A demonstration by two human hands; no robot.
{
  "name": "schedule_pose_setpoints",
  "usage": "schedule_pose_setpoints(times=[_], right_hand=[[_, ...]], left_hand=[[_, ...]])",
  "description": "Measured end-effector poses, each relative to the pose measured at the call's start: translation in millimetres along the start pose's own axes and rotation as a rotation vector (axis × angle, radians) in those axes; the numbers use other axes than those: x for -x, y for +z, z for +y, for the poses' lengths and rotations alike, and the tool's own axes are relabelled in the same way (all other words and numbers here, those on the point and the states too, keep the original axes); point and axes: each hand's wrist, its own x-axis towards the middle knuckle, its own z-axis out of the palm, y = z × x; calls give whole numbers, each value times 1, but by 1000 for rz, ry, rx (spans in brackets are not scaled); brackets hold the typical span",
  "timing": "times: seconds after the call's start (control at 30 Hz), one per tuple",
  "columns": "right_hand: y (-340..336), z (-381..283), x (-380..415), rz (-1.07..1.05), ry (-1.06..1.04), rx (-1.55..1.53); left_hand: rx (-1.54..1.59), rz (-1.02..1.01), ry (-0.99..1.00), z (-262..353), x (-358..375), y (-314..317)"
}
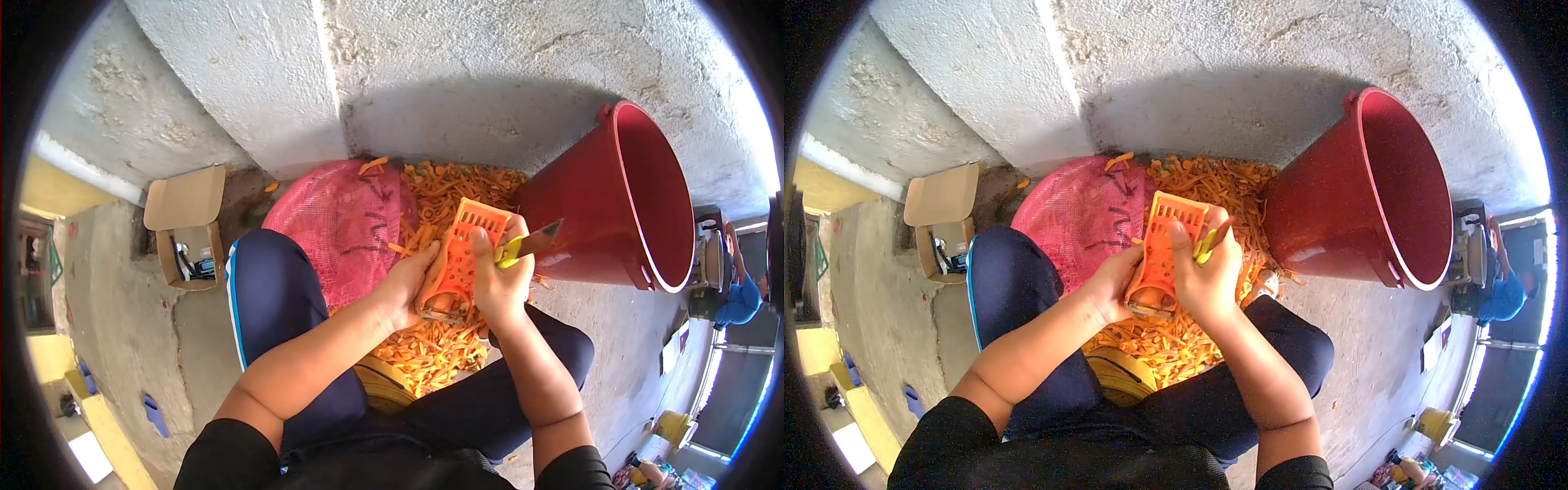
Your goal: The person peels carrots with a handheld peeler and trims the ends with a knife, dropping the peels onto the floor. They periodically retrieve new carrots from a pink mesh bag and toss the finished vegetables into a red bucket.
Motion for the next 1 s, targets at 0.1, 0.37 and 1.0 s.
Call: schedule_pose_setpoints(times=[0.1, 0.37, 1.0], right_hand=[[3, -3, 1, 53, -68, 42], [-23, 20, -44, 356, -103, 268], [-41, 17, -61, 383, -101, 18]], left_hand=[[-81, -6, 21, -3, -4, -4], [-326, -119, -11, -9, 1, -9], [-328, 25, 103, 6, -1, -15]])
